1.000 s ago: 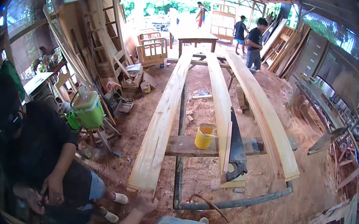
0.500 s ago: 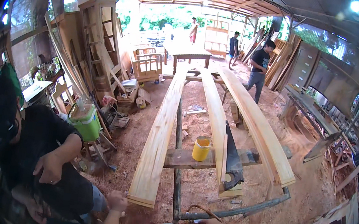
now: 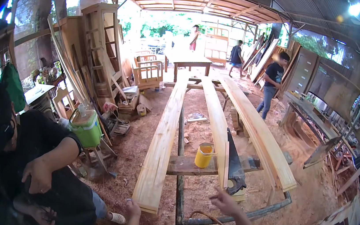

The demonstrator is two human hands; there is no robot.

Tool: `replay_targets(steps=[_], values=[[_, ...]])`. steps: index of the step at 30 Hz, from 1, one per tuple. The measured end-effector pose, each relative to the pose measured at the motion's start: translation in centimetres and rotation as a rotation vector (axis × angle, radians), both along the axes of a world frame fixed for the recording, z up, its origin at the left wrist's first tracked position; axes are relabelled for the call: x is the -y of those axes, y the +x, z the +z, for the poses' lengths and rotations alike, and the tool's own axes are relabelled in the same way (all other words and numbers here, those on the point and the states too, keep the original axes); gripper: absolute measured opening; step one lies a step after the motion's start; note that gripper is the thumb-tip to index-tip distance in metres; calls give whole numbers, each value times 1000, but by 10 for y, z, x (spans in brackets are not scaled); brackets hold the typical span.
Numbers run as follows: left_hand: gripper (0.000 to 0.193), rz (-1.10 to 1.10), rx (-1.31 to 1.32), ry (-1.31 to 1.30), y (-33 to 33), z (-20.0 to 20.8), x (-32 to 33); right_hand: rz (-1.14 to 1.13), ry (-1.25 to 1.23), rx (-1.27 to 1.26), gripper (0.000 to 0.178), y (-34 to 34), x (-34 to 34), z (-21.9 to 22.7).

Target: The person applies adhesive to a wooden strip and then fastens it to a larger wooden frame using a pneumatic nail gun and a saw.

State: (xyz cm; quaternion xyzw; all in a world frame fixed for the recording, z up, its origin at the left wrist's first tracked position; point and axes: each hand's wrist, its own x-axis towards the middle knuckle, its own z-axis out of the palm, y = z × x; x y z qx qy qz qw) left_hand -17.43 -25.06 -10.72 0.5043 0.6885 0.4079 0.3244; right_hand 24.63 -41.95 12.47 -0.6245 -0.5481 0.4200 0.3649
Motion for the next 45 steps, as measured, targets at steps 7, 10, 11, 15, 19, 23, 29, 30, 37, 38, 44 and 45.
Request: replay_targets(steps=[7,10,11,15,19,23,29,30,37,38,44,45], values=[[48,174,-198,101,12,52,4,-22,445,40,82,7,-40,161],[50,232,-174,126,9,37,5,14,624,82,85,1,-46,201],[48,268,-146,83,11,37,5,46,729,130,87,0,-46,209],[41,272,4,41,22,40,15,1,844,232,88,-5,-45,229],[43,248,-219,133,21,28,47,-12,880,331,87,-19,-48,256],[45,167,-381,224,46,64,79,-41,981,399,87,-34,-50,290],[42,-62,-750,80,43,100,90,-22,1360,513,89,-53,-46,315],[42,-57,-751,78,48,106,90,-5,1375,491,89,-54,-46,312],[51,-283,-652,-324,68,122,88,462,453,441,63,-61,-51,224],[51,-316,-570,-395,72,129,91,581,297,489,60,-65,-54,201],[51,-718,-824,-478,118,150,88,936,-185,420,60,-60,-23,28],[48,-690,-830,-560,130,177,95,869,-209,371,58,-60,-11,18]])
